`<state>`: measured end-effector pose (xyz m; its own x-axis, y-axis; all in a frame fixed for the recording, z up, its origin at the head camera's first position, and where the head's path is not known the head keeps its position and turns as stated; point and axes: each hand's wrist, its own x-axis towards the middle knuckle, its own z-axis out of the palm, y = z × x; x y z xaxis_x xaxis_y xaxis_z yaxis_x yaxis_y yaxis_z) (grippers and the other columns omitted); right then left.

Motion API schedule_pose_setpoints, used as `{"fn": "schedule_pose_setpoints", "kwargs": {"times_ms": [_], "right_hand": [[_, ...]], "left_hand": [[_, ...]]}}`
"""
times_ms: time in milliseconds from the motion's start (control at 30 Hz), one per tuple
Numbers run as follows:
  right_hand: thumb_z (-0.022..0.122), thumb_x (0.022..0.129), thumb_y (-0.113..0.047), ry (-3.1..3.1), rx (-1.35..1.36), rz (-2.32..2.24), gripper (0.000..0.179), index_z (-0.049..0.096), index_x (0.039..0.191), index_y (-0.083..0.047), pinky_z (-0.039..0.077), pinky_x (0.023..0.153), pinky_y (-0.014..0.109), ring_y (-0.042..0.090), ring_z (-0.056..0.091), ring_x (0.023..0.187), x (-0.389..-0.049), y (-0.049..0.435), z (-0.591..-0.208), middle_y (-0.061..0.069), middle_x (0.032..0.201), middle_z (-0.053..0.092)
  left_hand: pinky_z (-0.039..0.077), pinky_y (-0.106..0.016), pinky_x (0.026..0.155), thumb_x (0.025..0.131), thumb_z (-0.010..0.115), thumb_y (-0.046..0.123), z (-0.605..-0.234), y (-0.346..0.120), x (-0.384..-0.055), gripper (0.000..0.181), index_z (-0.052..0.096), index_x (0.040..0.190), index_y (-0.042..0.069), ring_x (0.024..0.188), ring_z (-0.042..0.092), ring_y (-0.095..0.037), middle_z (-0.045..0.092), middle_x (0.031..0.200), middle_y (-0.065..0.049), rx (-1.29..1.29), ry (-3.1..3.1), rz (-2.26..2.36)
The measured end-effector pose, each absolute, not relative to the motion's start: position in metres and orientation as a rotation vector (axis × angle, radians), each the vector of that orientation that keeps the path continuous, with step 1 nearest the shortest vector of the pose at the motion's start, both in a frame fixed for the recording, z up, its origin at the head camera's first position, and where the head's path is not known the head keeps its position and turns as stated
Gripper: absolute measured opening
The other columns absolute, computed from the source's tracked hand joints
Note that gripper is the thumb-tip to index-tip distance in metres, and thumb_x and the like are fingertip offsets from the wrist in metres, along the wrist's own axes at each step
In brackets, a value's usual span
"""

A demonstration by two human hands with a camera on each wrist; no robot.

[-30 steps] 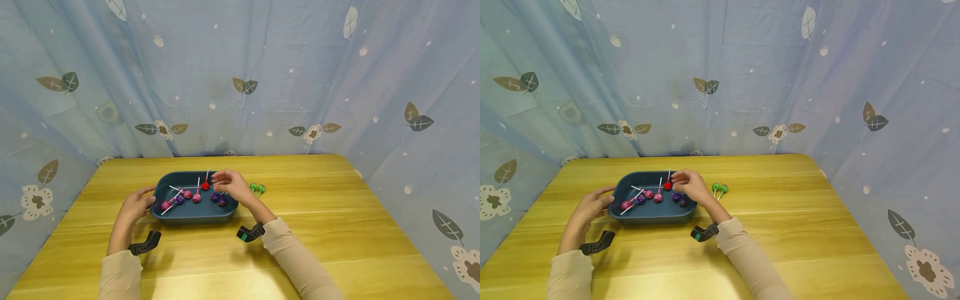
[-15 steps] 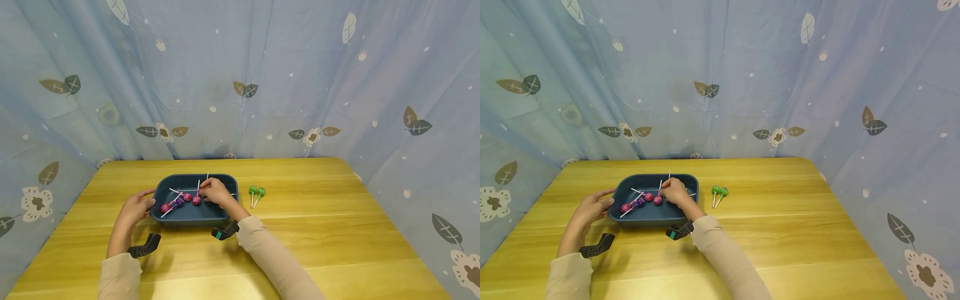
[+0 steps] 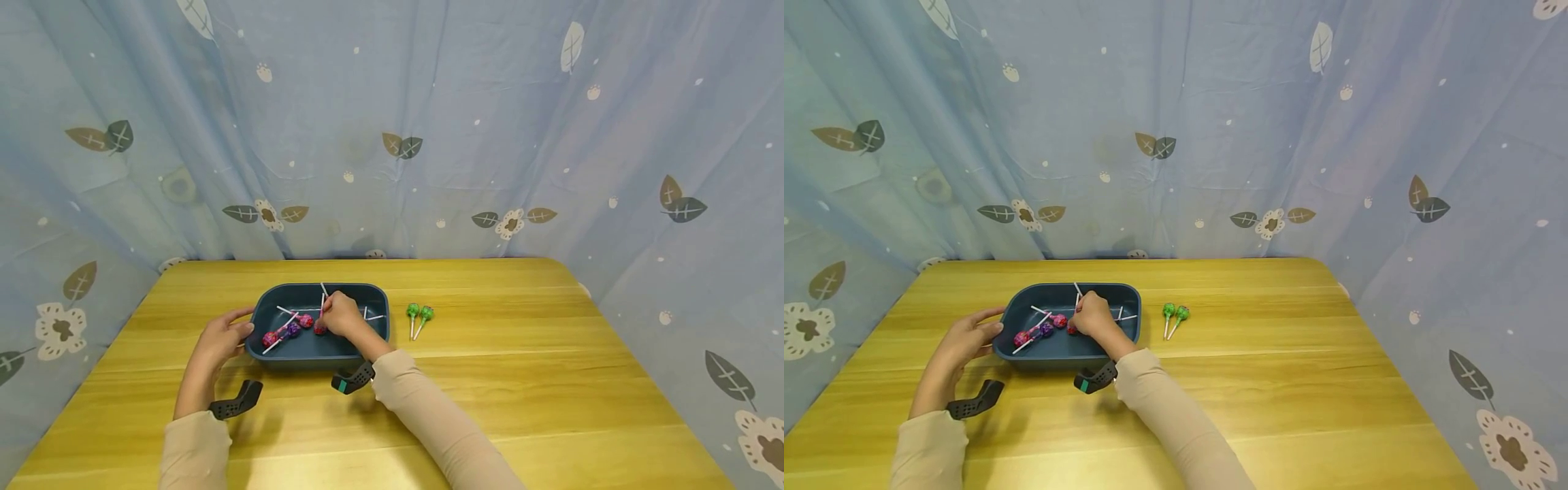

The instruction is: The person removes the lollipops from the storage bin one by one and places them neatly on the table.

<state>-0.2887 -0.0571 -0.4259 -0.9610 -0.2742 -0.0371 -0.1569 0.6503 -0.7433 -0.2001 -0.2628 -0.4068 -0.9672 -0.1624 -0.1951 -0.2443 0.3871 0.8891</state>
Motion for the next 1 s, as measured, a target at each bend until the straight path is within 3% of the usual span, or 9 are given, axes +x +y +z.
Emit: {"fn": "schedule_pose_setpoints", "kwargs": {"times_ms": [467, 667, 800, 1000], "right_hand": [[0.085, 0.073, -0.008, 2.624, -0.413, -1.253, 0.034, 0.054, 0.088, -0.009, 0.044, 0.063, 0.025, 0.011, 0.055, 0.07, -0.286, -0.053, -0.427, -0.002, 0.074, 0.059], [0.083, 0.075, -0.004, 2.455, -0.442, -1.402, 0.033, 0.054, 0.092, -0.007, 0.049, 0.06, 0.024, 0.012, 0.059, 0.068, -0.285, -0.047, -0.425, 0.002, 0.079, 0.058], [0.078, 0.08, 0.0, 2.254, -0.457, -1.555, 0.03, 0.054, 0.098, -0.001, 0.055, 0.066, 0.03, 0.017, 0.063, 0.07, -0.279, -0.039, -0.422, 0.007, 0.084, 0.059], [0.073, 0.084, 0.001, 2.071, -0.479, -1.674, 0.029, 0.055, 0.106, 0.002, 0.054, 0.076, 0.04, 0.021, 0.065, 0.076, -0.271, -0.025, -0.417, 0.011, 0.091, 0.061]], "left_hand": [[0.052, -0.032, 0.075, 0.102, 0.045, 0.009, -0.407, -0.263, -0.2, 0.049, 0.032, 0.148, -0.004, 0.114, 0.054, -0.04, 0.044, 0.137, -0.032, -0.358, 2.549, 1.66], [0.053, -0.034, 0.078, 0.102, 0.045, 0.01, -0.408, -0.263, -0.201, 0.05, 0.032, 0.148, -0.003, 0.116, 0.054, -0.041, 0.044, 0.137, -0.033, -0.372, 2.536, 1.668], [0.053, -0.036, 0.079, 0.102, 0.045, 0.01, -0.409, -0.264, -0.203, 0.05, 0.032, 0.149, -0.002, 0.114, 0.055, -0.04, 0.044, 0.138, -0.032, -0.384, 2.529, 1.668], [0.053, -0.035, 0.078, 0.102, 0.046, 0.01, -0.408, -0.264, -0.202, 0.05, 0.032, 0.148, -0.002, 0.113, 0.055, -0.039, 0.044, 0.138, -0.032, -0.398, 2.536, 1.655]]}}
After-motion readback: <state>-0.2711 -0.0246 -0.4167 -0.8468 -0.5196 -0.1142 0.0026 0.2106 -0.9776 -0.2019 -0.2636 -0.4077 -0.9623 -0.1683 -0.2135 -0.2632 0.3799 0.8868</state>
